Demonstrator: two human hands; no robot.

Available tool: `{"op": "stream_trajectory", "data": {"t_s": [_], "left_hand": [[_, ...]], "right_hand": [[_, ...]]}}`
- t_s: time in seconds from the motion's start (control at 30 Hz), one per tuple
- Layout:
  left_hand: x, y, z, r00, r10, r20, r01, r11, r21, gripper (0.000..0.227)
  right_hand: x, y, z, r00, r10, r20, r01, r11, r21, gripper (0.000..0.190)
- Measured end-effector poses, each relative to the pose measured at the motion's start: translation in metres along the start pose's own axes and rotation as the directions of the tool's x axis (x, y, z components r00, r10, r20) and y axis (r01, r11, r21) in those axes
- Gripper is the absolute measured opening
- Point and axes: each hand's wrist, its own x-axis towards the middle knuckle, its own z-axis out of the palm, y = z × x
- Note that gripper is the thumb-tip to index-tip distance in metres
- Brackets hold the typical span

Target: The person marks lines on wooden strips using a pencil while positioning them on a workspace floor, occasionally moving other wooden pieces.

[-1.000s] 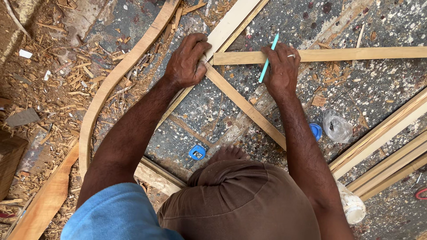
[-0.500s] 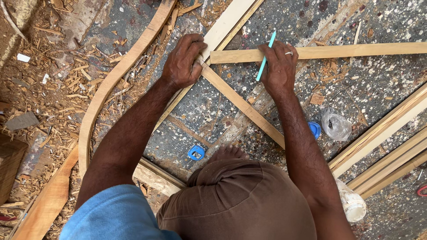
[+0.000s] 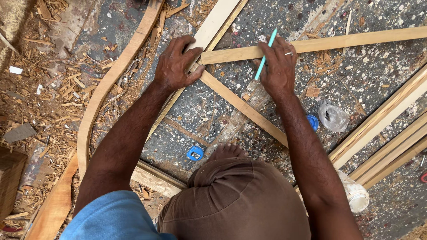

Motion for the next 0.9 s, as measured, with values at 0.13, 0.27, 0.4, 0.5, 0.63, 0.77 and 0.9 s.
{"op": "stream_trajectory", "data": {"t_s": [0.13, 0.27, 0.4, 0.5, 0.63, 0.77, 0.9], "left_hand": [[0.000, 0.002, -0.001, 1.000, 0.007, 0.011, -0.007, 1.000, 0.017, 0.044], [0.002, 0.004, -0.005, 1.000, 0.006, 0.006, -0.006, 1.000, -0.002, 0.041], [0.001, 0.006, -0.006, 1.000, 0.008, -0.019, -0.008, 1.000, 0.008, 0.043], [0.000, 0.006, -0.006, 0.996, 0.023, -0.089, -0.030, 0.997, -0.077, 0.045], [0.000, 0.005, -0.003, 0.989, 0.031, -0.142, -0.044, 0.995, -0.092, 0.035], [0.000, 0.005, -0.002, 0.988, 0.037, -0.149, -0.050, 0.995, -0.087, 0.034], [0.001, 0.005, -0.004, 0.987, 0.044, -0.157, -0.056, 0.996, -0.075, 0.034]], "right_hand": [[-0.009, 0.019, -0.004, 0.998, 0.054, -0.024, -0.054, 0.998, -0.024, 0.048], [-0.015, 0.036, -0.007, 0.995, 0.084, -0.054, -0.087, 0.995, -0.052, 0.049], [-0.024, 0.042, -0.007, 0.992, 0.078, -0.100, -0.085, 0.994, -0.065, 0.047], [-0.025, 0.040, -0.005, 0.994, 0.044, -0.098, -0.051, 0.996, -0.067, 0.045], [-0.026, 0.033, -0.004, 0.994, 0.050, -0.101, -0.059, 0.995, -0.082, 0.043], [-0.027, 0.031, -0.006, 0.989, 0.068, -0.130, -0.075, 0.996, -0.050, 0.042], [-0.033, 0.038, -0.008, 0.961, 0.128, -0.244, -0.117, 0.991, 0.059, 0.041]]}}
